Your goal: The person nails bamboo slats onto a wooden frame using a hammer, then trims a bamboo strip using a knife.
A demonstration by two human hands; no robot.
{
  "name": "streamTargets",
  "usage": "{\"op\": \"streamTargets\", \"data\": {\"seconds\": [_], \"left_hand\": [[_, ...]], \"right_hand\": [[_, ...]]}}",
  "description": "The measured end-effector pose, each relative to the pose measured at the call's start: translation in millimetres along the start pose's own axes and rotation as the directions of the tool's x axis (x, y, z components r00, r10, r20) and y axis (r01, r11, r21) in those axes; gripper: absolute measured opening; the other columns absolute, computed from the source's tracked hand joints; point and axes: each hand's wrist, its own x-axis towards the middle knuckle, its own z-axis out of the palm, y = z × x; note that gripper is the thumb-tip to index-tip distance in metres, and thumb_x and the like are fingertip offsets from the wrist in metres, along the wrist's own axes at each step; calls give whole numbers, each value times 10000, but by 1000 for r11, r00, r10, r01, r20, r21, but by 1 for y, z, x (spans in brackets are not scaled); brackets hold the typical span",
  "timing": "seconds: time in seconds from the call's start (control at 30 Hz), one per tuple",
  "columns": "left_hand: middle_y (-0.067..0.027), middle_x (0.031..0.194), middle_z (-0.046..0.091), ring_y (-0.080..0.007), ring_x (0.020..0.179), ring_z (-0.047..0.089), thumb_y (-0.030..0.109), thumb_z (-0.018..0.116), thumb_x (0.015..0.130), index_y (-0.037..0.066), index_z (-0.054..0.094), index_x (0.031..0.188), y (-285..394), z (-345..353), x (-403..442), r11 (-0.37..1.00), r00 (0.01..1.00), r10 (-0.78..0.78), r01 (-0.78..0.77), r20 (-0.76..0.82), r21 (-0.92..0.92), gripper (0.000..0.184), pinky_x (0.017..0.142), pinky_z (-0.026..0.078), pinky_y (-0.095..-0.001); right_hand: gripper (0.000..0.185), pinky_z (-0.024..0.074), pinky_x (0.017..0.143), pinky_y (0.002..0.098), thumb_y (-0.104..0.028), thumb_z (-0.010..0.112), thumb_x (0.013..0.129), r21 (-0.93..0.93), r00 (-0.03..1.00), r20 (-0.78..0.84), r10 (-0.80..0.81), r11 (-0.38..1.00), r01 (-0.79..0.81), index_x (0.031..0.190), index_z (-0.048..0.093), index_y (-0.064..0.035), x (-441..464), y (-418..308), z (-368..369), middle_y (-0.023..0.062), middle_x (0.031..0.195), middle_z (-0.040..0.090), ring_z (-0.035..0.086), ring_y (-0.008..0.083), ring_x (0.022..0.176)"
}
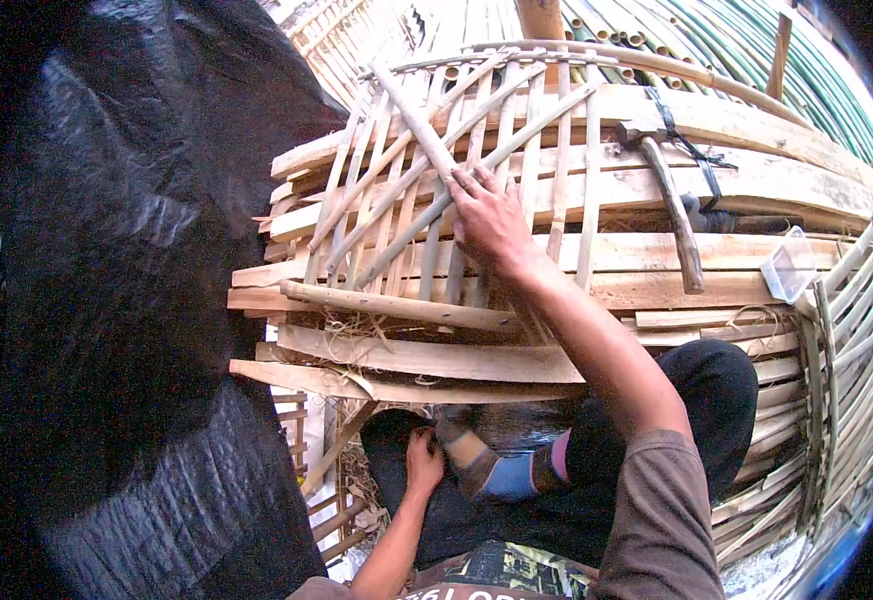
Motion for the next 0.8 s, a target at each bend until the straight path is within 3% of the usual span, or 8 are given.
{"op": "streamTargets", "data": {"seconds": [0.13, 0.8], "left_hand": [[-238, 1097, 576, -415, 1054, 555, 44, 593, 832, -42, 613, 1016, 0, 0, 0, 1000, 999, 28, -28, -20, 2, 204, 923, 450, -437], [-228, 1140, 584, -403, 1067, 567, 71, 590, 837, -27, 624, 1048, -5, 4, -1, 1000, 1000, -1, 1, -7, -2, 235, 911, 463, -428]], "right_hand": [[516, 336, 1101, 496, -75, 576, 822, 46, 1000, -23, -9, 999, 10, 1333, 528, -17, 0, 2, 4, 160, 1410, 496, 412, 368, 1335], [436, 353, 1094, 462, -73, 574, 853, 118, 998, -57, -16, 993, 22, 1280, 562, 15, -2, 3, -3, 202, 1377, 513, 438, 358, 1318]]}}
